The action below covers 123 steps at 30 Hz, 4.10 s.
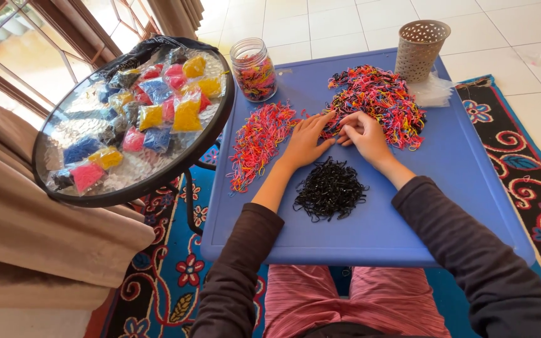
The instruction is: Sorting black rubber bands from a pile of multi-colored rubber bands on a small table.
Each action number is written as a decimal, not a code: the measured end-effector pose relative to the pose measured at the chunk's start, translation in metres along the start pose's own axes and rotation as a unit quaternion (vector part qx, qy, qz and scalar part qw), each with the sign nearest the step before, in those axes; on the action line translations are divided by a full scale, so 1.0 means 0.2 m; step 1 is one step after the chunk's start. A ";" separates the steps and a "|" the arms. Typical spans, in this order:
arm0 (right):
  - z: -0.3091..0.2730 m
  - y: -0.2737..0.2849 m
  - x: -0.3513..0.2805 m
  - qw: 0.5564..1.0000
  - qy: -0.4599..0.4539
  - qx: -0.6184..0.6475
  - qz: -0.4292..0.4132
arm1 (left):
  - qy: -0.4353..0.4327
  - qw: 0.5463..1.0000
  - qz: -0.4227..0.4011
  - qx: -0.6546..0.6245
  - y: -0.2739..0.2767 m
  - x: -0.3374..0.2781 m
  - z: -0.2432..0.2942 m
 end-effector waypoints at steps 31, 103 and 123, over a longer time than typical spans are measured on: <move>0.04 -0.03 -0.01 0.876 0.144 -0.459 -0.015 | -0.028 0.991 0.124 -0.051 -0.04 0.03 -0.04; 0.01 0.01 0.05 0.995 0.028 -0.086 -0.032 | -0.041 0.988 0.123 -0.084 -0.02 0.03 0.01; -0.08 0.05 0.02 0.999 -0.030 -0.016 0.016 | 0.009 0.979 0.134 -0.152 0.00 0.03 0.00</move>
Point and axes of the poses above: each hand's wrist, its own x-axis towards the middle knuckle, its own y-axis out of the back of the hand, z = x × y, the point moved 3 cm from there along x, towards the middle knuckle, and after that the axes turned 3 degrees about y, right-handed, at the moved point
